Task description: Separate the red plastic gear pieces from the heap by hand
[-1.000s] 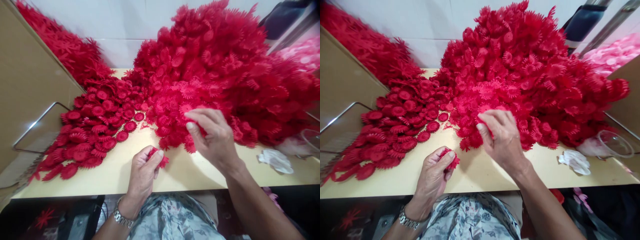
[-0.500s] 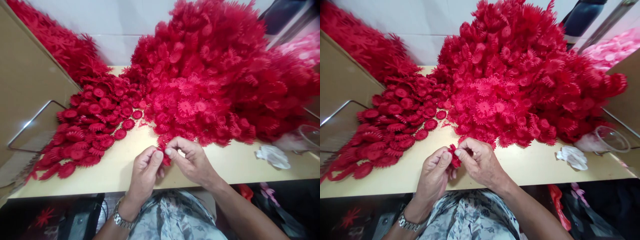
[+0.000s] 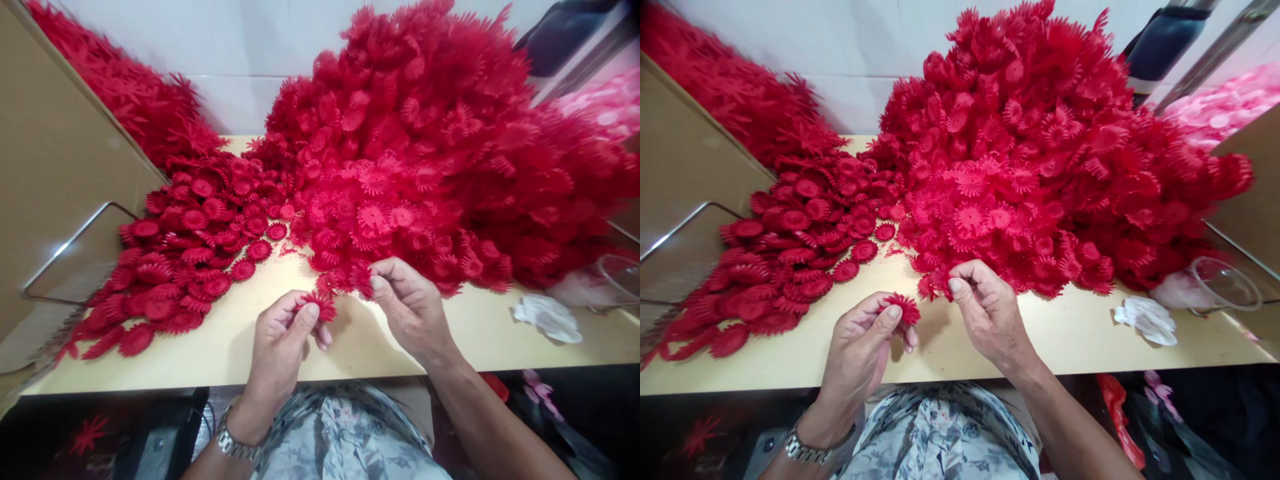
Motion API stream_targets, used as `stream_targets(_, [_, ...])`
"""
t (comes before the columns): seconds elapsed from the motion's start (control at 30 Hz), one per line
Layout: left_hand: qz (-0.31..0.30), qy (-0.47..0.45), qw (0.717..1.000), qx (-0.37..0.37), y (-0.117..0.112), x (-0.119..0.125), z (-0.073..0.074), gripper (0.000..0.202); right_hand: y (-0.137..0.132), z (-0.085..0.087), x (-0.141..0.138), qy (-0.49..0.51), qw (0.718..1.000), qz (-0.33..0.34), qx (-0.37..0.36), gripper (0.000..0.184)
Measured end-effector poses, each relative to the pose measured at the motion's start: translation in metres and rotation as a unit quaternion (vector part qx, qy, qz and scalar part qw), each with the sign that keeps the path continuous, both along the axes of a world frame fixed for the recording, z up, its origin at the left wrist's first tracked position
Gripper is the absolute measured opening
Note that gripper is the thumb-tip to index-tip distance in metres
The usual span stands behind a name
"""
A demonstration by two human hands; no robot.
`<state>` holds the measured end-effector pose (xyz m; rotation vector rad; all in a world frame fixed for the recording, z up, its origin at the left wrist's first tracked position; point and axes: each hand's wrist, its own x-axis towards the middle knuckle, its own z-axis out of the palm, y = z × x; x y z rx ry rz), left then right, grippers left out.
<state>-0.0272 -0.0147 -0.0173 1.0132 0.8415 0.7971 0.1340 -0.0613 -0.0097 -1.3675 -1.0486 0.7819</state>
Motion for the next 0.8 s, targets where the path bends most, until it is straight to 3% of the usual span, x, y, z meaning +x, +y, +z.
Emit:
stream_targets(0.17, [-0.024,0.138,0.990,0.037,0.013,-0.003,0.000,0.018,0.001,-0.005,-0.005,0.137,0.988,0.071,-0.020,0.017])
stream_targets(0.27, [-0.029,0.226,0.965,0.130,0.021,-0.007,-0.001,0.034,0.002,-0.007,-0.009,0.192,0.976,0.096,-0.026,0.019])
stream_targets(0.33, [0.001,0.265,0.938,0.223,0.024,-0.008,0.001,0.038,0.003,-0.007,-0.011,0.207,0.972,0.105,-0.028,0.020])
stream_targets(0.43, [0.077,0.279,0.903,0.318,0.021,-0.007,0.009,0.025,0.002,-0.005,-0.013,0.179,0.979,0.097,-0.026,0.019])
stream_targets(0.5, [0.063,0.238,0.922,0.300,0.015,-0.004,0.016,0.013,0.001,-0.003,-0.015,0.106,0.991,0.079,-0.025,0.015])
stream_targets(0.6, [-0.040,0.144,0.975,0.164,0.005,0.004,0.021,0.018,-0.001,-0.001,-0.020,-0.065,0.997,0.046,-0.004,0.006])
stream_targets(0.67, [-0.041,0.089,0.992,0.083,0.002,0.007,0.016,0.018,-0.001,0.000,-0.023,-0.149,0.988,0.029,0.026,0.006])
stream_targets(0.73, [-0.008,0.049,0.998,0.044,0.001,0.008,0.009,0.018,0.000,-0.002,-0.024,-0.142,0.989,0.023,0.029,0.017])
stream_targets(0.8, [-0.003,0.028,0.999,0.037,0.001,0.007,0.003,0.018,0.001,-0.004,-0.023,-0.044,0.998,0.050,-0.003,0.030])
